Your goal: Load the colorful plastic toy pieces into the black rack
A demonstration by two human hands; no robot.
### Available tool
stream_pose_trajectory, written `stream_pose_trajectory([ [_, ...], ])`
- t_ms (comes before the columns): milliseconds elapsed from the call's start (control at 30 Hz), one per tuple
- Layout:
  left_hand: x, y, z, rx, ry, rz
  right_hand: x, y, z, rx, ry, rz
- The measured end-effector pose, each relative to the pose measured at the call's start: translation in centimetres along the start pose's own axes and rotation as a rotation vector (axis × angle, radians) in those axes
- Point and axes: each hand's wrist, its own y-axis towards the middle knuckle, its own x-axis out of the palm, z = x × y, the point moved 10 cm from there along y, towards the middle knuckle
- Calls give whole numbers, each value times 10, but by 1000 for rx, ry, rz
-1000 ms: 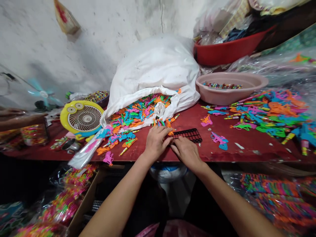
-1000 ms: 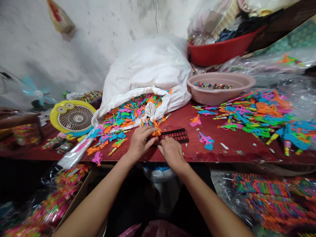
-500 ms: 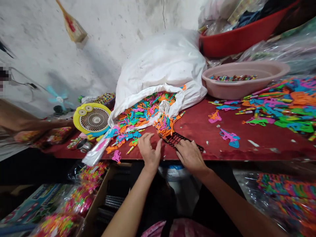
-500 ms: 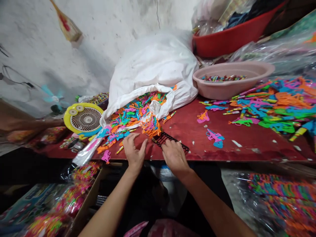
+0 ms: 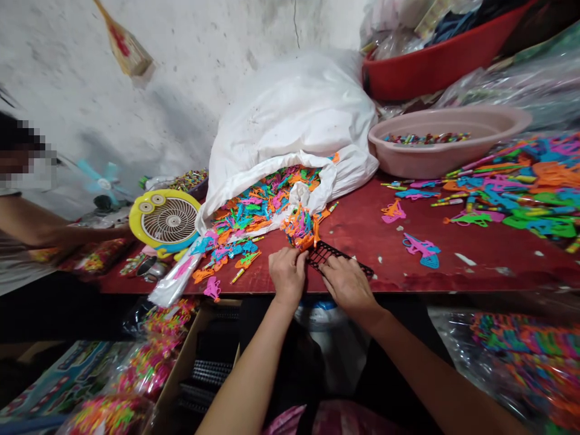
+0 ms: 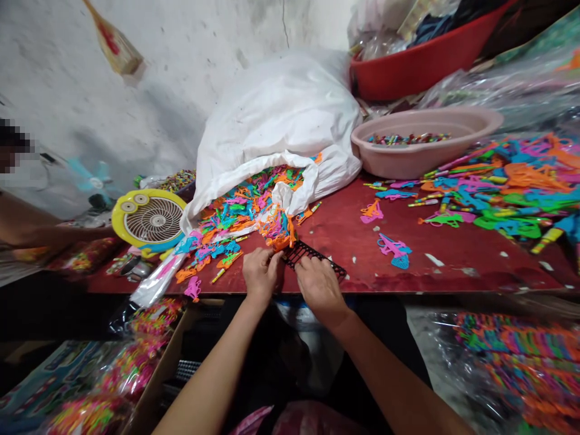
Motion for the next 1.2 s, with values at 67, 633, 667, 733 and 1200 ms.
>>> stream_pose_trajectory([
  [67, 2, 5, 2, 14, 41, -37, 1, 0, 0, -6, -3, -3],
  [633, 20, 6, -21, -266, -124, -136, -6, -3, -3, -20, -10, 0],
  [667, 20, 4, -23, -280, -170, -116, -7, -3, -3, -16, -3, -5],
  [733, 18, -3, -22, -292, -267, -58, -8, -2, -1, 0, 22, -15],
  [1200, 58, -30, -34, -383, -220, -89, -31, -20, 8, -33, 456, 25],
])
